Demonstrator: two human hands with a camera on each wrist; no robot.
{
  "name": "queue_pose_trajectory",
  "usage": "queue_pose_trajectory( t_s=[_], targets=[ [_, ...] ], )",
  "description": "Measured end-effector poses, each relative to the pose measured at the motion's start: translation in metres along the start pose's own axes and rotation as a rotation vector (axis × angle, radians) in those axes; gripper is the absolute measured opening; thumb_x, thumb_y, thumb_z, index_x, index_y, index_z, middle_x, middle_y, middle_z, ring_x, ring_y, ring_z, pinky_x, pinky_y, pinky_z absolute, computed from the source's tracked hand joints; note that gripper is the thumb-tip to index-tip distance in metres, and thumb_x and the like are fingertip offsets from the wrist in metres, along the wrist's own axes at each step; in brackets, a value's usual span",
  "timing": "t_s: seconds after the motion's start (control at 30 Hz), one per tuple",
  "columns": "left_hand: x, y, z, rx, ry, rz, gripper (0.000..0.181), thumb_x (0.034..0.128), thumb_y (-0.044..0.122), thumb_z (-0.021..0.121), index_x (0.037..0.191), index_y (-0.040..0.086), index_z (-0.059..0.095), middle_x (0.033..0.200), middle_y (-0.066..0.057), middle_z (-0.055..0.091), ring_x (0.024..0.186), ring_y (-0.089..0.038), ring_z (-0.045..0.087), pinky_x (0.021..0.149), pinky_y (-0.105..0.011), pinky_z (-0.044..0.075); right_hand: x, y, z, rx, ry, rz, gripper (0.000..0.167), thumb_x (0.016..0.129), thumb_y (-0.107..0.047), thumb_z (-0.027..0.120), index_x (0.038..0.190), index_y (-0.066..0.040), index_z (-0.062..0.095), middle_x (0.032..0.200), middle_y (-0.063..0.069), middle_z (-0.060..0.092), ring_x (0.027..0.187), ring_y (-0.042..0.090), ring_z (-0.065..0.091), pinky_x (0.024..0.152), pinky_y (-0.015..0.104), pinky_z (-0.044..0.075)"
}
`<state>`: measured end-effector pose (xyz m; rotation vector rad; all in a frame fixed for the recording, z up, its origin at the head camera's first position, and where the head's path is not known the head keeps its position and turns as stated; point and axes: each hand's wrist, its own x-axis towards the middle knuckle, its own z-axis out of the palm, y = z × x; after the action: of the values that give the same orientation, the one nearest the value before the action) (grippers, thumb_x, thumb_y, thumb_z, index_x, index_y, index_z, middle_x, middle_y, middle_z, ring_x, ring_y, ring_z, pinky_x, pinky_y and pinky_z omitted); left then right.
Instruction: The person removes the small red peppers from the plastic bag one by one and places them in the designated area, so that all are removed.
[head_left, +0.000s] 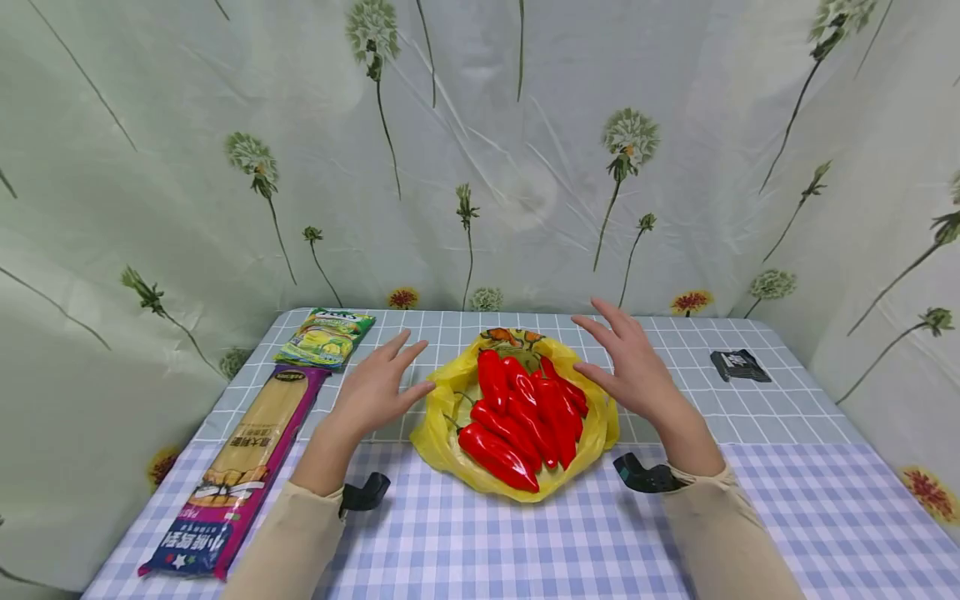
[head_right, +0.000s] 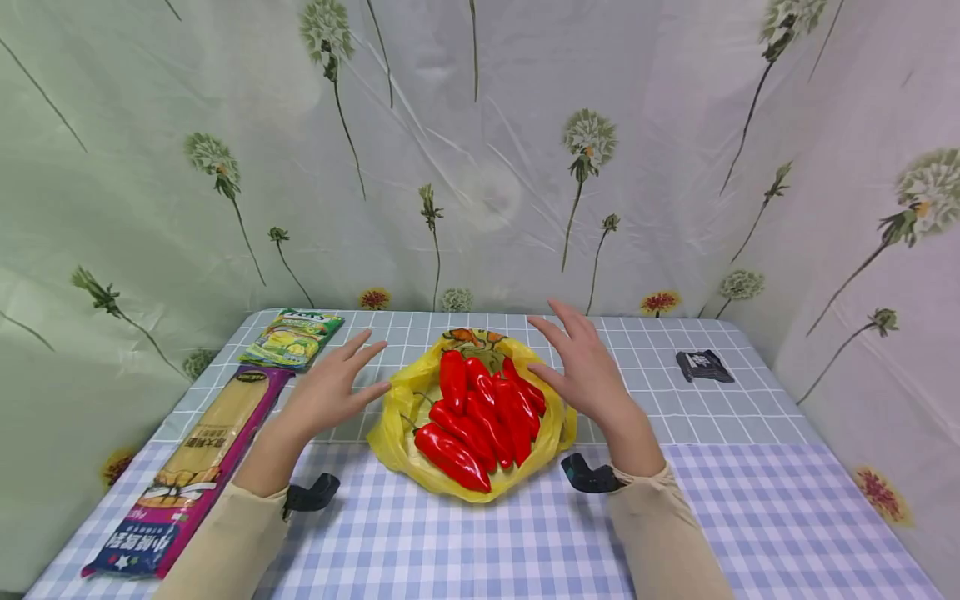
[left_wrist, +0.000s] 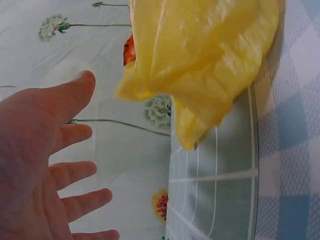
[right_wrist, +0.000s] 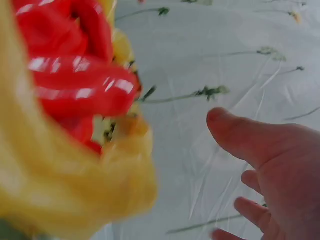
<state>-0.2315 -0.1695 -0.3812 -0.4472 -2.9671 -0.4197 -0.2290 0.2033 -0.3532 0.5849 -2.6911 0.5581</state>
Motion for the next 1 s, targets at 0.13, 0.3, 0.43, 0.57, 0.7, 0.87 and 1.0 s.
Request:
queue_pose_trajectory(
  t_s=[0.13, 0.3, 0.43, 0.57, 0.7, 0.87, 1.0],
  targets=[
    [0.002, 0.003, 0.003, -0.084, -0.034, -0.016, 0.071, 0.0926, 0.051, 0.064, 0.153, 0.023, 0.041, 0.165, -0.011, 0.027, 0.143, -0.041, 0.041, 0.102, -0.062, 0.045, 0.005, -0.012, -0.001, 0.136, -0.028, -0.001, 0.063, 0.088, -0.017, 0.075, 0.145, -0.014, 0.050, 0.159, 0.018, 0.033, 0.142, 0.043, 0.035, 0.103, 0.064, 0.043],
    [0.002, 0.005, 0.008, -0.270, -0.072, -0.017, 0.068, 0.0946, 0.044, 0.064, 0.154, 0.022, 0.039, 0.165, -0.012, 0.027, 0.145, -0.039, 0.039, 0.105, -0.062, 0.043, 0.008, -0.024, 0.002, 0.263, -0.131, 0.055, 0.060, 0.091, -0.016, 0.072, 0.146, -0.014, 0.048, 0.149, 0.017, 0.044, 0.129, 0.039, 0.050, 0.090, 0.052, 0.057],
    [0.002, 0.008, 0.010, -0.514, -0.120, -0.009, 0.064, 0.0967, 0.037, 0.063, 0.154, 0.023, 0.038, 0.164, -0.011, 0.029, 0.141, -0.040, 0.044, 0.104, -0.057, 0.047, 0.008, -0.028, 0.007, 0.318, -0.204, 0.089, 0.059, 0.092, -0.015, 0.071, 0.146, -0.015, 0.048, 0.144, 0.017, 0.049, 0.120, 0.036, 0.057, 0.083, 0.045, 0.060],
    [0.002, 0.011, 0.011, -0.639, -0.159, -0.050, 0.061, 0.0976, 0.032, 0.062, 0.153, 0.026, 0.038, 0.162, -0.009, 0.033, 0.136, -0.041, 0.049, 0.099, -0.053, 0.052, 0.006, -0.030, 0.011, 0.337, -0.243, 0.080, 0.059, 0.092, -0.015, 0.071, 0.146, -0.015, 0.049, 0.143, 0.018, 0.050, 0.117, 0.036, 0.061, 0.081, 0.043, 0.060],
    [0.005, 0.013, 0.015, -0.698, -0.181, -0.107, 0.059, 0.0977, 0.031, 0.062, 0.152, 0.029, 0.040, 0.162, -0.008, 0.034, 0.136, -0.039, 0.050, 0.095, -0.049, 0.055, 0.004, -0.032, 0.015, 0.326, -0.269, 0.078, 0.058, 0.091, -0.016, 0.071, 0.145, -0.014, 0.050, 0.143, 0.019, 0.051, 0.116, 0.037, 0.061, 0.082, 0.043, 0.060],
    [0.006, 0.013, 0.018, -0.764, -0.206, -0.159, 0.057, 0.0979, 0.030, 0.062, 0.151, 0.030, 0.041, 0.161, -0.011, 0.036, 0.133, -0.039, 0.054, 0.089, -0.044, 0.058, 0.003, -0.035, 0.020, 0.321, -0.310, 0.111, 0.057, 0.090, -0.016, 0.073, 0.143, -0.015, 0.052, 0.138, 0.018, 0.054, 0.116, 0.035, 0.061, 0.079, 0.041, 0.061],
    [0.007, 0.013, 0.021, -0.781, -0.206, -0.191, 0.057, 0.0982, 0.029, 0.062, 0.152, 0.027, 0.042, 0.158, -0.014, 0.040, 0.125, -0.039, 0.059, 0.084, -0.039, 0.059, 0.004, -0.038, 0.023, 0.312, -0.355, 0.115, 0.055, 0.090, -0.015, 0.073, 0.142, -0.013, 0.054, 0.136, 0.017, 0.055, 0.115, 0.032, 0.061, 0.080, 0.039, 0.061]
  ],
)
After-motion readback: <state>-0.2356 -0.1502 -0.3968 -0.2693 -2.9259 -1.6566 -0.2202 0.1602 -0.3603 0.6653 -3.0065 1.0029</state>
